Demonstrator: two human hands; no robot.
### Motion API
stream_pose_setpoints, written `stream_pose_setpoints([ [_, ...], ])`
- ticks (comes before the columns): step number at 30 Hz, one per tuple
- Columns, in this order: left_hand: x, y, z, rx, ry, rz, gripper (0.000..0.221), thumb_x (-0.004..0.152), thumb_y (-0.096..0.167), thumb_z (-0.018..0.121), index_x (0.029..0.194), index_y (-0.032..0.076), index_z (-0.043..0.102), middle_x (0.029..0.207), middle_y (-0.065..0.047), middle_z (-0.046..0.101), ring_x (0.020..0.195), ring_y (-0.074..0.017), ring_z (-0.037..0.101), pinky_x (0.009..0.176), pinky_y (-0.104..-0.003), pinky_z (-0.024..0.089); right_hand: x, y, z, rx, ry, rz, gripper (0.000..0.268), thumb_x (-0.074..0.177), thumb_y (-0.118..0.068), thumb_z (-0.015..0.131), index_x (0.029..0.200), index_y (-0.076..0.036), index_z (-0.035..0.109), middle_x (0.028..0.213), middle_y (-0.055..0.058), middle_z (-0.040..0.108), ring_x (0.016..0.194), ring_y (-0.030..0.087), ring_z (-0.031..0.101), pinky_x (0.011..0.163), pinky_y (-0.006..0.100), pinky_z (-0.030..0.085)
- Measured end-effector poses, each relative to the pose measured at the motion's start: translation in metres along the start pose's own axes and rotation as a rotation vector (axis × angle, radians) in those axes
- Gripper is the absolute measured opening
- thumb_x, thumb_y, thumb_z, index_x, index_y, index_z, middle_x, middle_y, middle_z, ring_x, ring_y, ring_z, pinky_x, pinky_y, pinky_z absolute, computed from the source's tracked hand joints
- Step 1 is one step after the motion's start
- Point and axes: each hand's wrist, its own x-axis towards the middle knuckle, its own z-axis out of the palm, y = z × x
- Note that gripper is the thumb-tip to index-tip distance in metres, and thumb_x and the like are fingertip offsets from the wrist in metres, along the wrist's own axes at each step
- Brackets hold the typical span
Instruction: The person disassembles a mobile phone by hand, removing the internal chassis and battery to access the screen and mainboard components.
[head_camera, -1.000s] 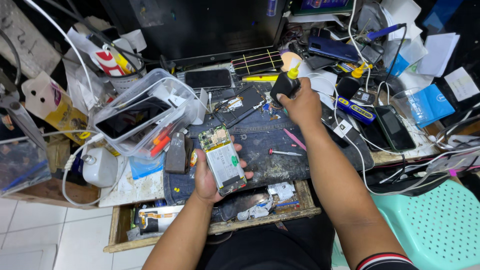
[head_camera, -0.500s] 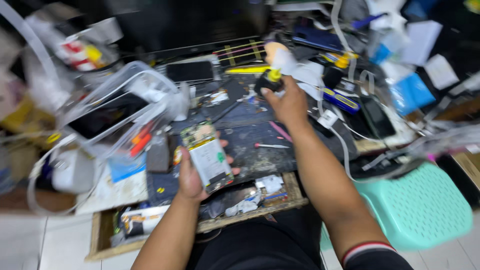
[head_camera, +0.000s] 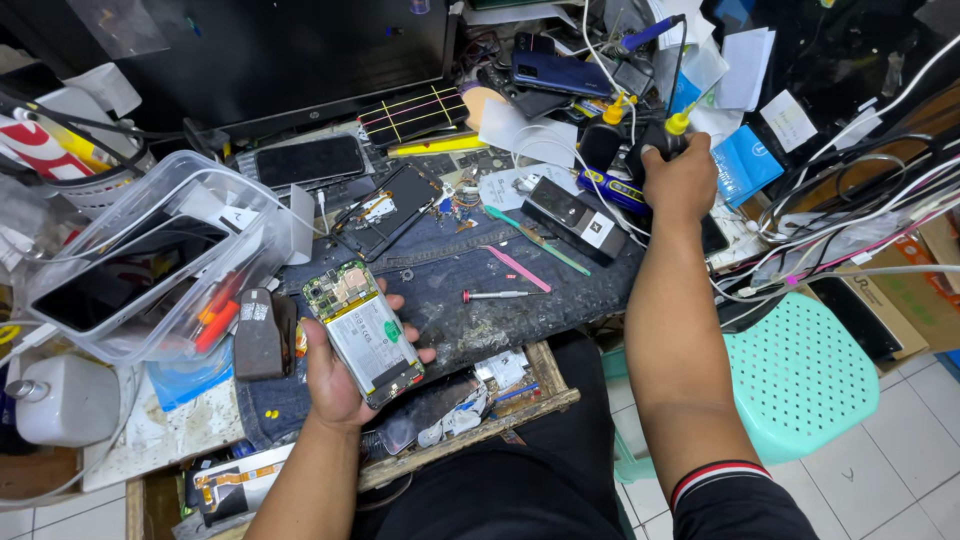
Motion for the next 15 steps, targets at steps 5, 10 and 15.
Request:
stream_pose_setpoints([
  [5,0.002,0.001,0.001,-0.009,-0.012,-0.01,0.097,0.094,0.079,0.041,0.161,0.008,0.032,0.141,-0.014,0.054,0.11,-0.0335,0.064,0.094,-0.065,0.055,0.006,0.003,0.009,-0.105,-0.133,0.03,0.06,0.081,-0.049,0.085,0.114,-0.004,0.064,0.113,0.022,0.069,0.107,0.042,0.065,0.09,0.053,0.05],
  [10,0.001,-0.003,-0.001,0.0,-0.004,0.004,0.098,0.095,0.079,0.038,0.16,0.006,0.032,0.14,-0.016,0.055,0.108,-0.0324,0.066,0.092,-0.064,0.056,0.008,0.011,0.014,-0.109,-0.165,-0.102,0.066,0.08,-0.05,0.087,0.115,0.002,0.065,0.112,0.027,0.068,0.106,0.044,0.064,0.09,0.053,0.05],
  [15,0.003,-0.002,-0.003,-0.019,-0.044,-0.006,0.099,0.094,0.08,0.037,0.161,0.007,0.031,0.141,-0.015,0.055,0.11,-0.0312,0.066,0.094,-0.062,0.056,-0.002,0.029,0.011,0.128,0.158,-0.485,0.045,0.09,-0.025,0.082,0.119,0.006,0.066,0.108,0.025,0.068,0.096,0.041,0.065,0.084,0.05,0.051],
])
